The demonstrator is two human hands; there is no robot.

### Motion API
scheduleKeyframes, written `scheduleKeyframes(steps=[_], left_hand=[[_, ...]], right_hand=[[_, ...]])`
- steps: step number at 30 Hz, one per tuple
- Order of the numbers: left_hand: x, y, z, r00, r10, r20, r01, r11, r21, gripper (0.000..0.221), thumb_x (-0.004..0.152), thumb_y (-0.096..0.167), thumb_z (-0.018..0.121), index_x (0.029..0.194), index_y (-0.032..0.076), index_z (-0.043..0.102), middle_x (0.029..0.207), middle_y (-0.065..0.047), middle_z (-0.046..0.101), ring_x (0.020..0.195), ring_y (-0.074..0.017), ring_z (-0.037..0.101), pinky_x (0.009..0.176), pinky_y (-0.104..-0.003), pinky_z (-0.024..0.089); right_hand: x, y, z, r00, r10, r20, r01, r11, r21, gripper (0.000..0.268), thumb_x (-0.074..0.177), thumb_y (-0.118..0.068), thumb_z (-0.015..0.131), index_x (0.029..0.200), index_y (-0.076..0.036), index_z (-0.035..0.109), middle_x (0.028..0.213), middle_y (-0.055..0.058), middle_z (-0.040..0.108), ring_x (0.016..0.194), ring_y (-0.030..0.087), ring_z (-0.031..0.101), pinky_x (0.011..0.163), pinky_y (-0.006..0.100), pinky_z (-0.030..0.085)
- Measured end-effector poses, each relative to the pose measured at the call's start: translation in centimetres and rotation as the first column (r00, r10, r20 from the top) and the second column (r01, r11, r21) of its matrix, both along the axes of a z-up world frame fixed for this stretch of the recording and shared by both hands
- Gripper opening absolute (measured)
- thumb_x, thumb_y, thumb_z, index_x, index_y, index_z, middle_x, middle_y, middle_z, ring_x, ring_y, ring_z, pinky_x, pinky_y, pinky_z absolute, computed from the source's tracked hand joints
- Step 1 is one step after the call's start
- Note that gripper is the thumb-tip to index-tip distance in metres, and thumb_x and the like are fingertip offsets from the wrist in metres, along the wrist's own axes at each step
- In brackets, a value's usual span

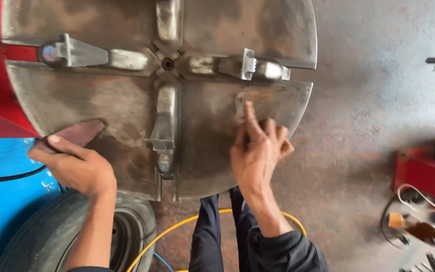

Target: Cleaning a tire changing machine using sandpaper and a brush.

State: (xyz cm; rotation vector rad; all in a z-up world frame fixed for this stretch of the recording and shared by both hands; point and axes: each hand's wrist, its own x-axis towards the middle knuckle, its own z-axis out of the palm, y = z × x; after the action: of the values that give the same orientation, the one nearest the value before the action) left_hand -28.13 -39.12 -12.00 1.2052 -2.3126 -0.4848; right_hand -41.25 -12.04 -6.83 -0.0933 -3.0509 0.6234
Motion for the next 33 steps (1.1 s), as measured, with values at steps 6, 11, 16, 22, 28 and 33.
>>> scheduleKeyframes(steps=[6,11,16,22,28,33], left_hand=[[-0.4,0.0,0.4,0.997,0.057,0.046,-0.057,0.998,-0.001,0.033,0.121,0.023,0.036,0.134,-0.007,0.038,0.118,-0.035,0.062,0.107,-0.0543,0.060,0.085,-0.058,0.044],[-0.4,-0.4,0.1,0.999,0.037,0.013,-0.037,0.999,-0.010,0.030,0.124,0.024,0.035,0.127,-0.006,0.038,0.118,-0.034,0.062,0.110,-0.0534,0.061,0.086,-0.058,0.043],[-0.4,-0.4,0.1,0.994,0.088,0.058,-0.089,0.996,0.013,0.033,0.123,0.024,0.036,0.127,-0.008,0.037,0.119,-0.034,0.061,0.107,-0.0538,0.060,0.083,-0.058,0.042],[-0.6,-0.3,0.0,0.999,0.038,0.007,-0.038,0.999,-0.010,0.033,0.125,0.025,0.036,0.129,-0.008,0.041,0.120,-0.033,0.062,0.114,-0.0524,0.062,0.093,-0.056,0.046],[-0.6,-0.2,-0.1,0.997,0.082,0.009,-0.082,0.997,0.007,0.035,0.124,0.025,0.038,0.131,-0.010,0.039,0.126,-0.034,0.062,0.114,-0.0533,0.061,0.092,-0.056,0.046],[-0.7,0.0,0.4,0.997,0.078,0.023,-0.078,0.997,-0.008,0.036,0.122,0.024,0.039,0.133,-0.010,0.039,0.127,-0.036,0.061,0.116,-0.0551,0.060,0.093,-0.057,0.046]], right_hand=[[-1.5,1.7,-0.5,0.998,-0.055,-0.005,0.054,0.992,-0.113,0.039,0.103,-0.018,0.064,0.142,-0.021,0.066,0.094,0.005,0.066,0.096,0.026,0.055,0.091,0.045,0.031],[-1.6,-0.5,-0.8,0.997,-0.078,-0.025,0.077,0.997,-0.016,0.040,0.101,-0.020,0.064,0.142,-0.020,0.066,0.089,0.007,0.061,0.094,0.027,0.053,0.087,0.044,0.030],[-1.0,-1.4,-0.3,0.987,-0.155,0.045,0.156,0.988,-0.020,0.038,0.101,-0.021,0.065,0.139,-0.022,0.068,0.085,0.006,0.058,0.092,0.027,0.051,0.085,0.044,0.029],[-0.9,-1.4,-0.8,0.994,-0.099,-0.049,0.101,0.994,0.050,0.046,0.094,-0.019,0.069,0.139,-0.025,0.069,0.088,0.005,0.060,0.094,0.028,0.052,0.085,0.046,0.030],[-0.6,-3.5,0.9,0.998,-0.033,-0.060,0.036,0.998,0.054,0.048,0.090,-0.021,0.073,0.137,-0.025,0.069,0.093,0.006,0.060,0.097,0.030,0.054,0.083,0.046,0.031],[0.2,-6.0,0.4,0.999,0.005,-0.053,-0.004,1.000,0.004,0.049,0.088,-0.015,0.069,0.137,-0.023,0.070,0.091,0.007,0.059,0.095,0.030,0.053,0.084,0.046,0.034]])
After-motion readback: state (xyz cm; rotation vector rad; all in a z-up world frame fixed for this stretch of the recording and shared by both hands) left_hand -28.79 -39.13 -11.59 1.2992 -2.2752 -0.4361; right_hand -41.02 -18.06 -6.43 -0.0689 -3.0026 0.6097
